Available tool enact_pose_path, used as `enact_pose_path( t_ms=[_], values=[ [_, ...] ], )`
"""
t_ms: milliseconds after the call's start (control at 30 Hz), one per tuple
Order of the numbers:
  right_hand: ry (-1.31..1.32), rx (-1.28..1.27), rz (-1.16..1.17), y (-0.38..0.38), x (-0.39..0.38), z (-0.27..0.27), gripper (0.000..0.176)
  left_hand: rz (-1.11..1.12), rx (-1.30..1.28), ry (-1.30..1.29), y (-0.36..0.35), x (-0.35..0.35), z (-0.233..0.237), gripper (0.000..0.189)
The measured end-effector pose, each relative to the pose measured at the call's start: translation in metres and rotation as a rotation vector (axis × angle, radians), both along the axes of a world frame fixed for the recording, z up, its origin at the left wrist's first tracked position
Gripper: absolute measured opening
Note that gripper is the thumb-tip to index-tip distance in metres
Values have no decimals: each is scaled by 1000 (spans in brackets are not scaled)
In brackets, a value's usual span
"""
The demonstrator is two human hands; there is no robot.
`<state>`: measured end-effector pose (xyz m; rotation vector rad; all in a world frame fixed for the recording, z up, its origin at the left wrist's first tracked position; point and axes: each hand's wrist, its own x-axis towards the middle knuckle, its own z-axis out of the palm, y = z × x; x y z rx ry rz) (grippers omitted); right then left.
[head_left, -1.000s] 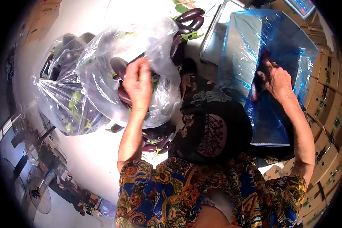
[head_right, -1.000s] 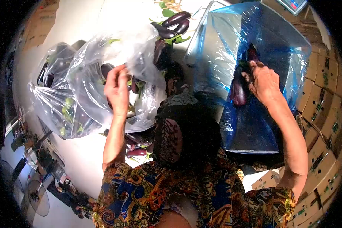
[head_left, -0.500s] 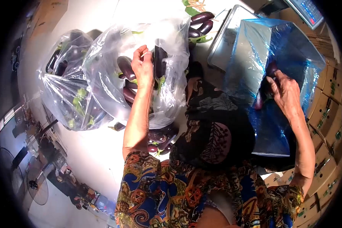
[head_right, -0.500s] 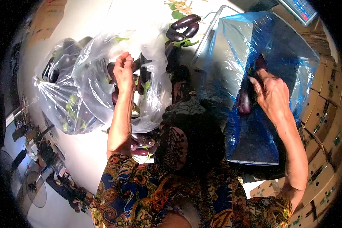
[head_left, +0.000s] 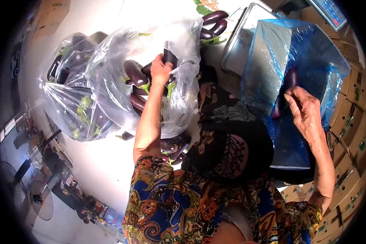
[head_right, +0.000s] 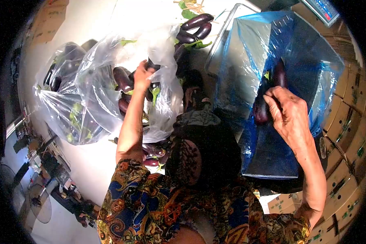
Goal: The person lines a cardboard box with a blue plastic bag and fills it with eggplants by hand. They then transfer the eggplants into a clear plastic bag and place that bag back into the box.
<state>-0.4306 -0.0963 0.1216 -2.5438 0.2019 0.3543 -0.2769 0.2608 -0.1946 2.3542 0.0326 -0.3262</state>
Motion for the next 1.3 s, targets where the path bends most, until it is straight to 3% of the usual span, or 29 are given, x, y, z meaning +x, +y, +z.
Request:
enact_pose_path(
  t_ms=[33, 67, 100, 167, 233, 267, 300, 333, 367, 400, 433, 533, 567, 633, 667, 733, 800, 833, 900, 933, 967, 1033, 1100, 1200, 1233, 1300],
  values=[
    [5, 13, 7, 0, -3, -1, 11, -183, 169, -92, 1, -15, -6, 63],
    [45, 48, -16, 3, -2, -1, 12, -156, 152, 77, -8, -25, 7, 84],
    [42, 40, 8, 7, 1, -1, 12, -127, 293, 33, -19, -31, 22, 85],
    [33, 10, 47, 8, 4, 1, 13, -80, 141, 22, -11, -27, 5, 78],
    [-12, -21, 82, -1, 0, 3, 15, 307, -593, 489, 6, -17, -7, 61],
    [-29, -19, 54, -7, -3, 4, 16, 472, -831, 893, 16, -9, 37, 48],
    [-44, -16, 24, -12, -5, 7, 18, 629, -946, 797, -1, -19, 110, 42],
    [6, -46, -20, -17, -6, 12, 18, 692, -1203, 1114, 14, -20, 136, 41],
    [-11, 15, -74, -27, -12, 9, 18, 649, -1234, 1101, 18, -28, 162, 41],
    [41, -16, -98, -31, -10, 13, 21, 439, -1171, 946, 22, -36, 181, 44],
    [99, -51, -130, -35, -10, 19, 24, 442, -1063, 769, 14, -46, 217, 48],
    [-86, 160, -163, -44, -5, 19, 35, 198, -1201, 629, -10, -45, 286, 63],
    [-108, 241, -186, -41, 2, 28, 38, 211, -1334, 622, -31, -43, 308, 58],
    [-41, 425, -185, -36, 17, 59, 33, -113, -1357, 504, -70, -34, 340, 53],
    [-46, 594, -255, -27, 25, 77, 49, -187, -1274, 394, -100, -31, 354, 51],
    [-51, 906, -304, -19, 31, 94, 60, -445, -1135, 352, -159, -41, 374, 54],
    [-28, 1099, -386, -15, 30, 119, 73, -771, -927, 224, -195, -49, 381, 58],
    [-102, 1020, -391, -27, 21, 100, 63, -872, -773, 134, -208, -55, 387, 59],
    [-238, 845, -413, -52, 3, 63, 43, -1028, -831, 260, -207, -38, 371, 53],
    [-213, 758, -450, -50, -3, 59, 49, -1089, -790, 277, -205, -30, 362, 53],
    [-184, 668, -495, -46, -10, 59, 55, -969, -841, 506, -196, -23, 349, 45],
    [8, 589, -505, -67, -24, 27, 68, -890, -793, 514, -177, -20, 337, 42],
    [199, 566, -655, -66, -23, 8, 82, -624, -721, 518, -157, -24, 318, 41],
    [530, 619, -546, -77, 2, -27, 89, -359, -704, 572, -120, -19, 272, 39],
    [451, 516, -572, -67, 2, -43, 82, -270, -689, 581, -106, -19, 253, 38],
    [626, 588, -516, -59, 8, -59, 68, -123, -661, 634, -73, -24, 210, 34]
  ],
)
